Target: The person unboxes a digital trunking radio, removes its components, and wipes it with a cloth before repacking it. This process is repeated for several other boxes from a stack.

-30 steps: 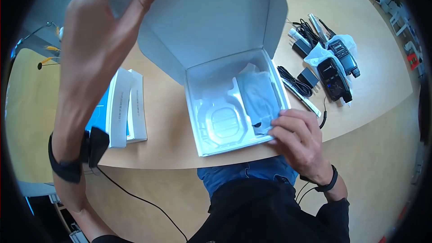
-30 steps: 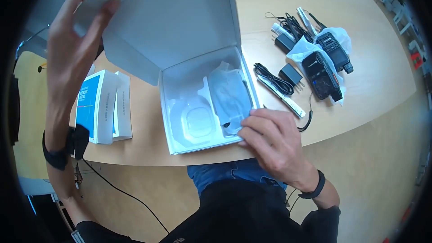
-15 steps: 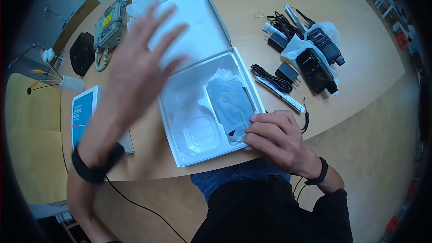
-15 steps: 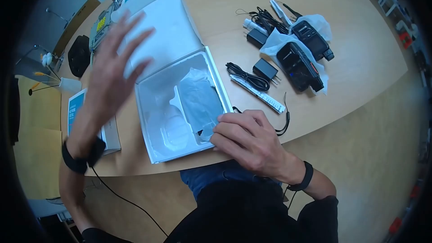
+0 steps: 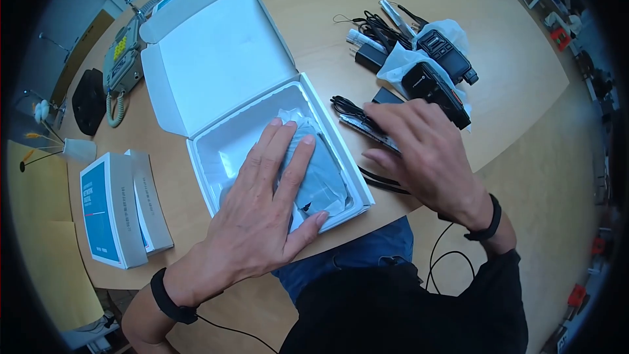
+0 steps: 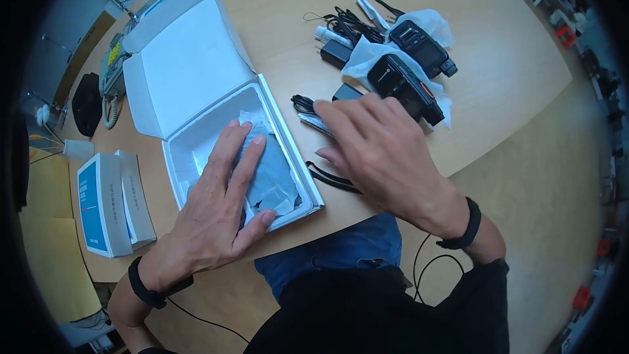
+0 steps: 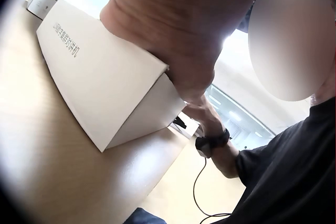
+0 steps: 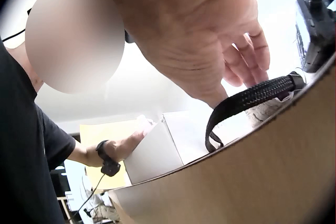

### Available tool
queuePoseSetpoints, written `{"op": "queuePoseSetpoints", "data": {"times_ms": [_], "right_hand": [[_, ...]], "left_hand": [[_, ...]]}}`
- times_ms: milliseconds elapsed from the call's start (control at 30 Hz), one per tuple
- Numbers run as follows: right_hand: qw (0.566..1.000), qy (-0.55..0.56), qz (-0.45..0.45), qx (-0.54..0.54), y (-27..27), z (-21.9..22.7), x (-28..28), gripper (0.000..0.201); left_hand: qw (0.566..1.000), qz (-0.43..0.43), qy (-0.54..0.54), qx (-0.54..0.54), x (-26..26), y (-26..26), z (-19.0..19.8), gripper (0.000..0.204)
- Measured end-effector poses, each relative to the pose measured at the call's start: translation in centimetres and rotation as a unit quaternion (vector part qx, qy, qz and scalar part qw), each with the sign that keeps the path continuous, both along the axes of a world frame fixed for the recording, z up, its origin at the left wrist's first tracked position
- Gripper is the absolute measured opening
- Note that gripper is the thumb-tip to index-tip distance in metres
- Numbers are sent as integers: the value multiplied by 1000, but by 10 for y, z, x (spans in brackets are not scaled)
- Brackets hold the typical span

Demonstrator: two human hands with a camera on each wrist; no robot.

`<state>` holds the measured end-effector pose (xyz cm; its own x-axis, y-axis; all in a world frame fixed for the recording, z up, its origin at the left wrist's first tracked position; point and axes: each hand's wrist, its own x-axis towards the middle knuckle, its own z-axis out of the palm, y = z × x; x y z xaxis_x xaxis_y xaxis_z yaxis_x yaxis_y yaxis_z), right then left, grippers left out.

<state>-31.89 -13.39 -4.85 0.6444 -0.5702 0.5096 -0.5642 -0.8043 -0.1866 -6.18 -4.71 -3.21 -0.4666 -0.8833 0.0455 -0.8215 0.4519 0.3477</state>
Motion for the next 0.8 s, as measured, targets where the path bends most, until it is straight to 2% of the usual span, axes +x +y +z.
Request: {"op": "queuePoseSetpoints", "data": {"times_ms": [33,100,167,200,267,300,367,433,467,533,567,600,633,667,700,767,800], "right_hand": [[996,81,7,28,-1,0,2,51],[994,105,6,21,-8,-5,8,51],[978,204,-38,-1,-16,-8,14,45],[978,205,-40,1,-22,-11,16,45],[992,127,-6,-3,-32,-16,18,34],[992,127,-6,-5,-33,-14,19,34],[997,3,14,70,-36,-6,19,36],[999,-33,22,28,-39,3,20,32],[991,-88,23,101,-39,11,20,31],[953,-192,39,232,-36,28,22,26],[952,-191,33,237,-33,31,26,26],[942,-203,77,257,-32,33,32,25],[930,-214,123,273,-31,36,37,24],[943,-185,137,239,-30,37,42,22],[958,-180,130,182,-29,35,46,20],[978,-153,60,125,-25,40,47,20],[970,-169,19,175,-22,43,44,19]], "left_hand": [[1000,2,0,-5,0,0,-1,82],[1000,0,1,-8,0,1,-2,81],[1000,0,3,-10,1,1,-3,81],[1000,0,-1,-15,1,1,-3,81],[1000,-2,-5,-20,1,1,-4,81],[1000,0,-7,-21,1,2,-4,82],[1000,10,-9,-26,2,3,-3,83],[995,34,40,-83,5,3,-3,74],[995,33,39,-86,6,1,2,74],[977,83,162,-109,8,-11,19,64],[978,80,163,-102,4,-18,26,64],[941,114,318,0,-5,-28,35,61],[870,146,461,98,-13,-39,43,58],[838,144,508,139,-17,-48,47,47],[837,147,509,135,-18,-52,48,47],[852,120,494,121,-17,-55,50,31],[858,135,487,96,-16,-52,53,22]]}}
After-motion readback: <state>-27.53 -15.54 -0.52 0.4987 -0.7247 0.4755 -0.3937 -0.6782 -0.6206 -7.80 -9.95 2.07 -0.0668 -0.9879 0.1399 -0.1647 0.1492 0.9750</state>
